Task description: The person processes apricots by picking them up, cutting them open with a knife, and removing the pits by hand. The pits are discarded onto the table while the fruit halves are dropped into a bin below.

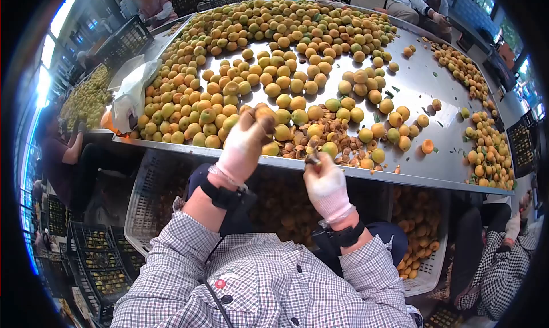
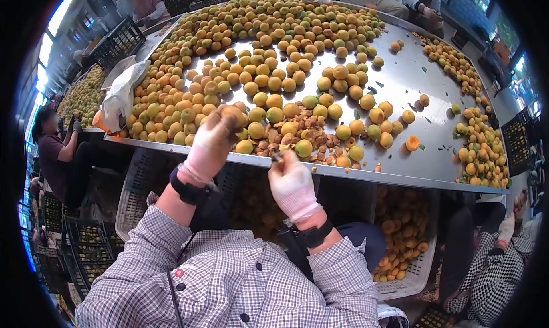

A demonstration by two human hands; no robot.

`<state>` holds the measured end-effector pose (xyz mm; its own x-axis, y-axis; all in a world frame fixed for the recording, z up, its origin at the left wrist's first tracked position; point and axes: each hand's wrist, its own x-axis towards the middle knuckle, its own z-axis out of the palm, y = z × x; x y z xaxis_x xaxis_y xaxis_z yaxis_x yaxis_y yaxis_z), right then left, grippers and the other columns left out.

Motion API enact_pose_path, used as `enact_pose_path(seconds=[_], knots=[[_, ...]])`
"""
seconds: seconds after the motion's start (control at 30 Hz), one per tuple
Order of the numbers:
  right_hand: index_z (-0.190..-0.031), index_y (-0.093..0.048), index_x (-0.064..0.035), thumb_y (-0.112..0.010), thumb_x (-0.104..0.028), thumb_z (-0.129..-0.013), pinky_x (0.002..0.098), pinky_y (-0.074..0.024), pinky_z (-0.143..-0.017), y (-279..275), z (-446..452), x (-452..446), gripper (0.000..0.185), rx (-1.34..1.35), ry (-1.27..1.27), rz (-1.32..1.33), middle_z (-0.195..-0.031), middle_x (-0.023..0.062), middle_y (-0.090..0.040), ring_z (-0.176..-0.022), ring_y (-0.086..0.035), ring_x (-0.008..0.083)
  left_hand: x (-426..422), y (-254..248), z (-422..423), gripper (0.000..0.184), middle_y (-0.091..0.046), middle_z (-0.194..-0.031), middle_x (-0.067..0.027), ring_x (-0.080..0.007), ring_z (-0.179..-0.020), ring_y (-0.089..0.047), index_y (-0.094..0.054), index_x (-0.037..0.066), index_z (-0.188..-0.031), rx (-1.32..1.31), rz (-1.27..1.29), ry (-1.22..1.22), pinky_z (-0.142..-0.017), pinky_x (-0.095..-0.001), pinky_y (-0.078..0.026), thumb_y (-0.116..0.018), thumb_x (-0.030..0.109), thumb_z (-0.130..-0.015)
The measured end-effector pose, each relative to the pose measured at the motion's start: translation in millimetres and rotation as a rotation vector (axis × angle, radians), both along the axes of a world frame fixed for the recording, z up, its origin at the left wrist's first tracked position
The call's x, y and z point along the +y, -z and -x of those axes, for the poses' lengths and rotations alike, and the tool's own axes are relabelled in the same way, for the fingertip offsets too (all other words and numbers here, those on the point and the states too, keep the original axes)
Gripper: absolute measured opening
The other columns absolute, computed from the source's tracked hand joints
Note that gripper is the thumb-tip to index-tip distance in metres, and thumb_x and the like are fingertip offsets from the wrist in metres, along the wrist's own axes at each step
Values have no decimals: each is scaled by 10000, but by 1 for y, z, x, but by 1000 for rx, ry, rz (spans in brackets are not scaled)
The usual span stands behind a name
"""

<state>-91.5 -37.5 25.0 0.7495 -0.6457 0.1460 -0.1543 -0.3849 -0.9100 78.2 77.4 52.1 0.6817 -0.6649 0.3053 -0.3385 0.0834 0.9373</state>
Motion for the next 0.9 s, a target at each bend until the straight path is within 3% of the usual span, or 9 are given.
enact_pose_path(seconds=[0.1,0.23,0.43,0.5,0.53,0.63,0.7,0.83,0.9], knots=[[-1068,-624,26,-674,-154,-940,285,-490,-619,2,-7,-2,226,-268,72,-457,-769,115,-654,-669,-587,125,1,-22,40,420,-646,-1006,-50,-117,-884,-598,-565,-21,-1236,383,-286,133,-782,-262,-494,-574,310,-979],[-1063,-625,20,-668,-214,-954,307,-503,-633,9,-14,-2,262,-343,71,-61,-776,128,-653,-668,-612,173,-15,9,73,368,-658,-1001,-69,-134,-884,-603,-546,-11,-1283,240,-67,155,-803,-272,-494,-510,265,-1042],[-1007,-648,16,-675,-229,-943,325,-514,-631,8,-15,6,255,-268,96,-108,-753,140,-659,-653,-642,215,-16,31,74,271,-631,-1011,-193,-272,-917,-626,-554,-43,-1191,212,-228,-23,-841,-331,-503,-500,168,-1029],[-940,-633,4,-666,-197,-938,298,-470,-561,11,-16,5,204,-352,64,-49,-659,63,-592,-606,-550,120,-15,46,67,242,-610,-1066,-244,-369,-982,-612,-547,-58,-1166,-551,-204,-55,-842,-391,-506,-514,99,-985],[-958,-639,5,-683,-188,-922,293,-481,-570,13,-17,3,201,-393,78,40,-684,63,-606,-621,-566,115,-15,48,62,216,-609,-930,-83,-151,-871,-587,-559,5,-1157,-565,-216,-38,-762,-275,-489,-496,162,-1023],[-968,-642,8,-685,-186,-918,286,-493,-587,7,-12,-3,205,-339,-50,271,-708,71,-615,-635,-576,111,-9,-29,63,241,-587,-848,-74,-107,-784,-574,-539,23,-1180,355,-710,276,-621,-265,-462,-520,106,-955],[-964,-641,5,-681,-175,-919,278,-496,-592,13,-10,-2,190,-323,-85,226,-726,49,-622,-646,-579,106,-5,-10,50,274,-585,-836,-87,-111,-739,-579,-524,13,-1191,432,-708,339,-580,-267,-459,-538,51,-920],[-986,-632,-4,-645,-191,-966,227,-458,-616,18,-16,-2,189,-359,36,-651,-775,-26,-611,-690,-548,59,3,12,42,206,-581,-798,-97,-125,-608,-567,-534,20,-1123,-455,-269,264,-437,-243,-402,-522,174,-987],[-941,-617,-24,-635,-208,-976,215,-399,-569,-4,-11,-6,188,-244,132,-858,-734,-51,-563,-655,-496,36,2,18,32,328,-584,-806,-85,-126,-577,-531,-546,52,-1101,675,-219,205,-440,-214,-383,-467,365,-1040]])
